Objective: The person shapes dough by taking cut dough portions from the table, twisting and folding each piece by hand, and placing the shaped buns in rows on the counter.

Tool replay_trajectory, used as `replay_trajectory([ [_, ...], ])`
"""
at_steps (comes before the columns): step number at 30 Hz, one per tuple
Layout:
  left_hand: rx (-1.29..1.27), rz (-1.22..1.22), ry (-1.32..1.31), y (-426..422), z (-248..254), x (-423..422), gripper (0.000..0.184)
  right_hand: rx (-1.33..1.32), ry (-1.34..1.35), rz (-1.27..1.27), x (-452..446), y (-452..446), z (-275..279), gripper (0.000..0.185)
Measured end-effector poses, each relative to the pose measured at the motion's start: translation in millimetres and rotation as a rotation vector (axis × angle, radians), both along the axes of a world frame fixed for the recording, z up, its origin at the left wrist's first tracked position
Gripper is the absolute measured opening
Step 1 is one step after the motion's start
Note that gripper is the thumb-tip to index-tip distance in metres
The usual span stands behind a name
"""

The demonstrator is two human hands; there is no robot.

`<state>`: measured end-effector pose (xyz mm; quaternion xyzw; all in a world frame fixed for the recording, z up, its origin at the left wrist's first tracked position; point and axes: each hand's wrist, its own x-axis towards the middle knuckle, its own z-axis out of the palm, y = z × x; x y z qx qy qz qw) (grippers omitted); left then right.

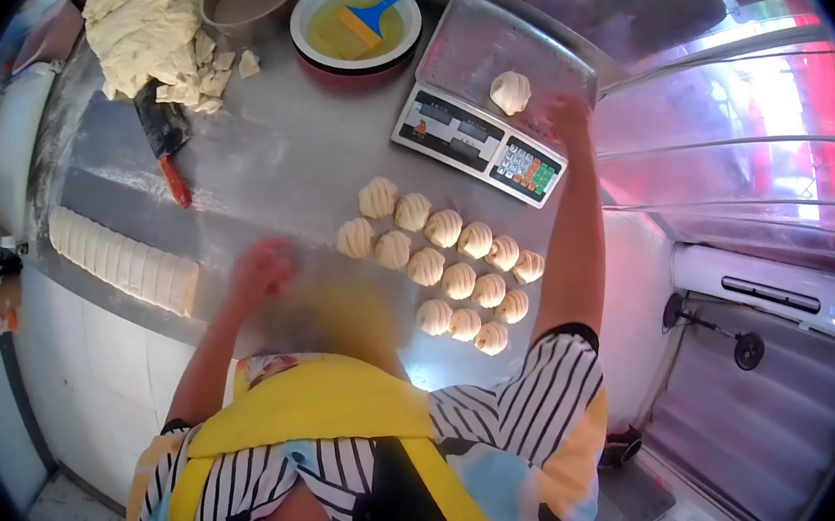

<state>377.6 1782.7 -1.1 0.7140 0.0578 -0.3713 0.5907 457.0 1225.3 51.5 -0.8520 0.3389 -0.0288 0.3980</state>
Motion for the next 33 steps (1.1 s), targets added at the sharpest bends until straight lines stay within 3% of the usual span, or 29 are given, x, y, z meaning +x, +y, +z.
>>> replay_trajectory([
  [4, -0.037, -0.018, -0.013, -4.1, 4.2, 13.7, 0.024, -0.128, -0.05, 0.004, -37.0, 20.0, 38.5, 0.048],
  [11, -0.06, -0.048, -0.027, -20.4, 12.9, 26.0, 0.022, -0.148, -0.204, 0.136, -26.7, 24.8, 23.6, 0.067],
  [17, -0.041, 0.024, -0.003, 1.3, 1.2, 21.1, 0.022, -0.221, -0.184, 0.227, 8.9, 44.9, 20.9, 0.081],
  [22, -0.045, 0.061, -0.005, 11.4, -0.3, 18.1, 0.021, -0.308, -0.018, 0.334, 39.8, 42.7, -0.9, 0.093],
  [26, -0.07, 0.054, -0.035, 10.0, 0.2, 17.8, 0.02, -0.443, 0.077, 0.375, 44.4, 65.6, 11.1, 0.094],
  [29, -0.073, 0.038, -0.043, 6.3, 3.0, 19.4, 0.02, -0.506, 0.099, 0.367, 49.8, 54.0, -11.0, 0.087],
  [32, -0.091, 0.017, -0.075, 2.4, 0.1, 19.7, 0.02, -0.54, 0.157, 0.337, 42.8, 56.6, -13.6, 0.07],
  [33, -0.096, 0.007, -0.088, 3.3, -3.1, 18.7, 0.02, -0.448, 0.055, 0.291, 29.9, 74.6, 3.7, 0.065],
])
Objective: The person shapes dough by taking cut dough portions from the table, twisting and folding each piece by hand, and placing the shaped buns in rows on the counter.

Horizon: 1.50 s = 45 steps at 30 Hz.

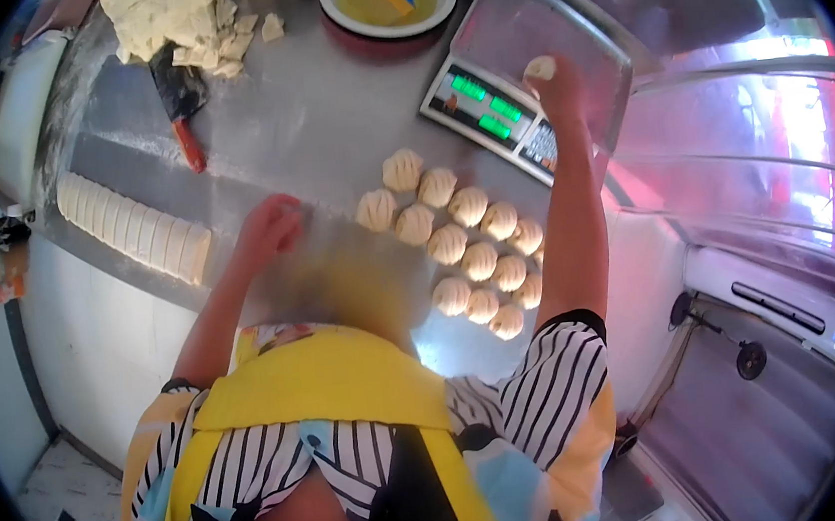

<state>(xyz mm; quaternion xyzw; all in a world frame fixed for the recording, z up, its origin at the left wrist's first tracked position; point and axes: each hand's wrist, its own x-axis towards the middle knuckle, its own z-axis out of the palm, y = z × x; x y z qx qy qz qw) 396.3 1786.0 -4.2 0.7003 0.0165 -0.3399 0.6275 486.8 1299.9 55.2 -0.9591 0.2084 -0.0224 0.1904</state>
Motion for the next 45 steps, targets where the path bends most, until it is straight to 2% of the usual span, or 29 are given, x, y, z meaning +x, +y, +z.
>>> replay_trajectory([
  [2, 0.032, -0.009, 0.012, 0.9, 6.5, -0.6, 0.021, 0.209, -0.171, -0.067, -46.9, 61.6, 47.9, 0.054],
  [4, 0.035, -0.045, 0.027, 1.1, 4.0, -5.8, 0.022, 0.437, -0.23, 0.078, -109.7, 101.2, 37.1, 0.048],
  [5, 0.024, -0.075, 0.034, 1.8, 1.4, -8.8, 0.024, 0.476, -0.048, -0.013, -143.5, 145.5, 53.7, 0.051],
  [7, 0.012, -0.196, 0.043, -2.4, -0.6, -18.5, 0.025, 0.632, 0.065, 0.09, -207.9, 194.3, 21.3, 0.061],
  [8, 0.014, -0.289, 0.053, -8.9, -2.4, -29.0, 0.026, 0.684, 0.19, 0.045, -230.1, 220.9, 9.5, 0.069],
  [12, 0.108, -0.632, -0.06, -33.4, -19.5, -66.2, 0.035, 0.385, 0.023, 0.14, -277.4, 274.0, -76.1, 0.076],
  [13, 0.104, -0.63, -0.078, -36.7, -28.5, -76.2, 0.037, 0.301, -0.029, 0.169, -281.1, 278.0, -87.0, 0.077],
  [16, 0.059, -0.623, -0.128, -44.3, -43.5, -92.3, 0.041, 0.138, -0.153, 0.151, -279.8, 293.4, -50.8, 0.069],
  [19, -0.005, -0.653, -0.134, -50.9, -35.6, -95.9, 0.046, 0.12, -0.208, 0.318, -283.2, 286.4, -94.4, 0.064],
  [21, 0.033, -0.676, -0.104, -50.2, -26.4, -90.8, 0.049, 0.074, -0.179, 0.254, -285.4, 272.7, -92.4, 0.061],
  [24, -0.044, -0.571, -0.059, -15.2, -36.0, -85.0, 0.046, 0.033, -0.145, 0.187, -284.4, 252.3, -96.1, 0.057],
  [25, -0.001, -0.576, -0.071, 1.9, -35.8, -85.3, 0.044, -0.006, -0.095, 0.215, -284.0, 252.8, -92.6, 0.056],
  [27, 0.069, -0.597, -0.103, 26.9, -34.5, -82.3, 0.039, -0.132, -0.056, 0.256, -270.5, 272.1, -63.4, 0.055],
  [29, -0.019, -0.405, 0.046, 51.4, -37.8, -89.1, 0.035, -0.3, -0.064, 0.289, -254.2, 309.4, -23.1, 0.056],
  [32, -0.149, -0.12, 0.254, 85.5, -35.7, -104.2, 0.031, 0.244, -0.095, 0.579, -197.0, 368.1, -45.3, 0.057],
  [34, -0.197, 0.033, 0.338, 106.2, -34.1, -112.3, 0.031, 0.603, 0.276, 0.585, -137.1, 427.5, -50.1, 0.055],
  [36, -0.21, 0.136, 0.382, 123.7, -33.5, -119.9, 0.031, 0.451, 0.375, 0.621, -89.4, 485.6, -59.2, 0.052],
  [39, -0.25, 0.282, 0.418, 146.0, -26.8, -126.5, 0.031, 0.271, 0.356, 0.665, -58.5, 542.3, -92.3, 0.054],
  [42, -0.386, 0.375, 0.439, 155.5, -38.9, -126.5, 0.033, 0.486, 0.4, 0.603, -63.7, 560.1, -92.0, 0.056],
  [45, -0.721, 0.537, 0.453, 146.9, -51.6, -116.1, 0.034, 0.836, 0.29, 0.572, -88.5, 547.1, -71.0, 0.051],
])
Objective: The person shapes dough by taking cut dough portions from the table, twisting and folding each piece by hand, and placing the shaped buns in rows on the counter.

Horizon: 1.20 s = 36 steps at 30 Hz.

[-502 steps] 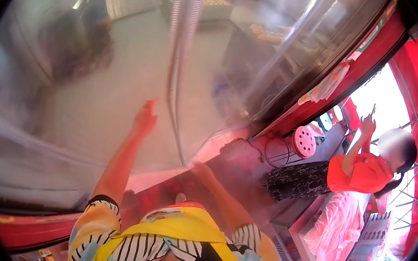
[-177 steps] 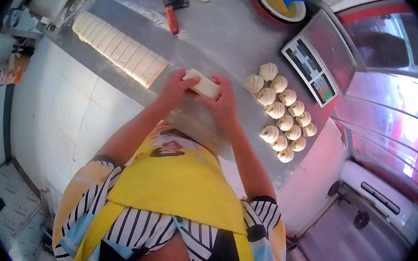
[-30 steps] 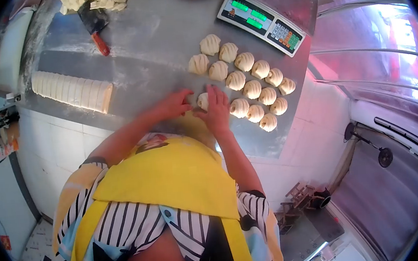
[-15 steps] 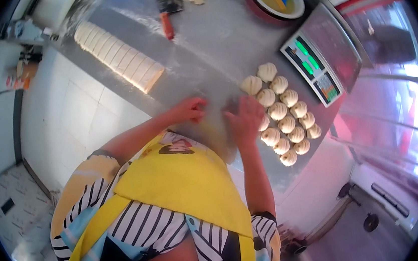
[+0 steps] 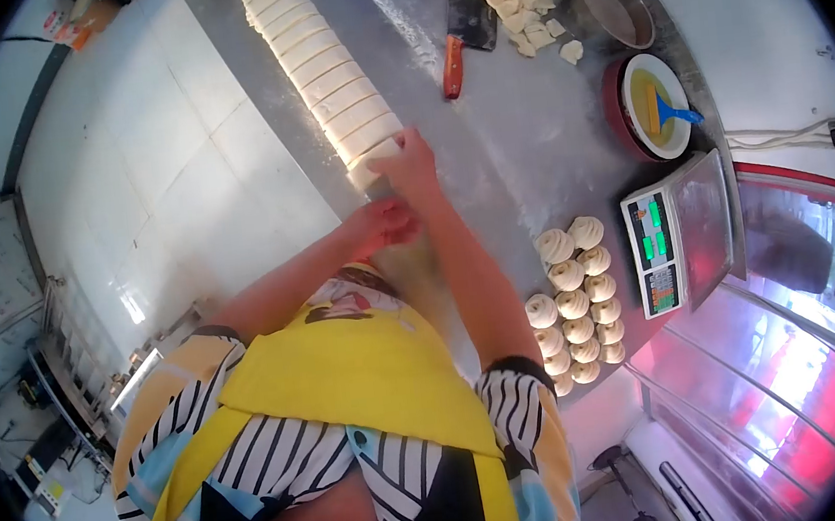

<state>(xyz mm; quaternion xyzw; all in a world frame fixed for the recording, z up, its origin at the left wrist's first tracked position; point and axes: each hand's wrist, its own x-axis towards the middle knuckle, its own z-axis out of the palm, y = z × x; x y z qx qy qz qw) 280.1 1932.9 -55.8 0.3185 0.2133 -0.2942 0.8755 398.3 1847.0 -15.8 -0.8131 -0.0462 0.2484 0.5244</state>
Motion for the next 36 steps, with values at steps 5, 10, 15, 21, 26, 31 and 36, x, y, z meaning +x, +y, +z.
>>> replay_trajectory([
  [5, -0.202, 0.16, -0.208, -15.6, 30.0, 32.3, 0.04, 0.43, 0.277, -0.45, -56.5, -79.3, 21.6, 0.04],
  [10, -0.239, -0.061, -0.232, -55.3, 41.2, 28.7, 0.046, 0.692, 0.216, -0.805, -110.6, -110.1, 25.9, 0.038],
  [15, -0.211, -0.268, -0.273, -78.8, 45.9, 32.1, 0.04, 0.208, 0.087, -0.45, -137.0, -147.8, 44.8, 0.043],
  [21, -0.24, -0.81, -0.41, -71.6, 97.8, 41.0, 0.044, 0.644, 0.305, -0.338, -103.1, -186.0, 105.6, 0.046],
  [26, -0.173, -0.914, -0.187, -61.6, 97.8, 37.3, 0.05, 0.558, 0.305, 0.071, -97.7, -195.2, 84.9, 0.034],
  [31, -0.062, -0.985, -0.21, -44.7, 96.3, 34.7, 0.05, 0.087, -0.232, 0.271, -106.3, -171.6, 107.1, 0.023],
  [36, 0.324, -1.258, -0.56, -26.9, 131.9, 30.8, 0.043, -0.031, -0.226, 0.342, -101.0, -165.2, 79.3, 0.025],
])
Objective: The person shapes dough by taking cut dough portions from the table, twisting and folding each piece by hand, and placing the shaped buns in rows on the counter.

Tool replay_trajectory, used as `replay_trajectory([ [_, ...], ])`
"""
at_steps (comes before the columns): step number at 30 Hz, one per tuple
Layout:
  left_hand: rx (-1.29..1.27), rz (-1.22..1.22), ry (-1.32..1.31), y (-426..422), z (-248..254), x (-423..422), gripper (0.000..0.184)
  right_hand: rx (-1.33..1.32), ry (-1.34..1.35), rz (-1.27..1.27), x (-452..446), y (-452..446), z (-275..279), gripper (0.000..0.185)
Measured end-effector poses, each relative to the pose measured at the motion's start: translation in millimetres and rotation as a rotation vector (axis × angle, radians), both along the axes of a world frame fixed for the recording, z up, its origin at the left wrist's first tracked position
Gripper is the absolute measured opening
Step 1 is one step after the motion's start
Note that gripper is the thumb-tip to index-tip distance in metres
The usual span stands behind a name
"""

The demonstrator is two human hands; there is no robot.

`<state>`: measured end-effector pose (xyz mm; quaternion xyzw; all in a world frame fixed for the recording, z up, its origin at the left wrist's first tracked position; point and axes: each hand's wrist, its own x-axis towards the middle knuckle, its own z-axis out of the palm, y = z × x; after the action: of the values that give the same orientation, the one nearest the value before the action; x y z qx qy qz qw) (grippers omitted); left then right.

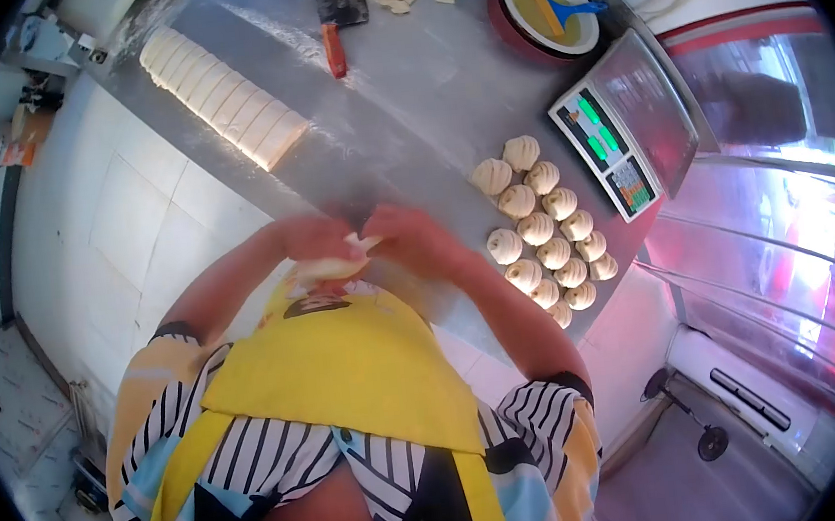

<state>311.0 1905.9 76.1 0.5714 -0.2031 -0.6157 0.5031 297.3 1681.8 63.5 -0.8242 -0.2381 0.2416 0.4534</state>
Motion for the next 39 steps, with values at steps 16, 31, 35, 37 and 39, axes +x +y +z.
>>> replay_trajectory([
  [16, -0.164, 1.218, 0.005, -26.7, -48.8, 32.2, 0.032, 0.72, 0.75, -0.714, 20.9, 23.9, -34.5, 0.057],
  [31, -0.008, 0.536, -1.422, -62.2, -57.0, 26.0, 0.023, 0.472, 0.464, -0.848, -21.4, -20.6, -43.8, 0.029],
  [35, -0.026, 0.637, -1.067, -70.6, -70.1, 25.2, 0.024, 0.773, 0.748, -1.047, -29.0, -7.2, -12.1, 0.031],
  [37, 0.032, 0.692, -0.378, -66.9, -62.0, 30.4, 0.024, 0.565, 0.44, -0.734, -33.3, -18.4, -13.3, 0.034],
  [39, 0.103, 0.632, -0.338, -67.5, -66.6, 36.5, 0.023, 0.348, 0.246, -0.535, -33.6, -29.2, -10.8, 0.035],
])
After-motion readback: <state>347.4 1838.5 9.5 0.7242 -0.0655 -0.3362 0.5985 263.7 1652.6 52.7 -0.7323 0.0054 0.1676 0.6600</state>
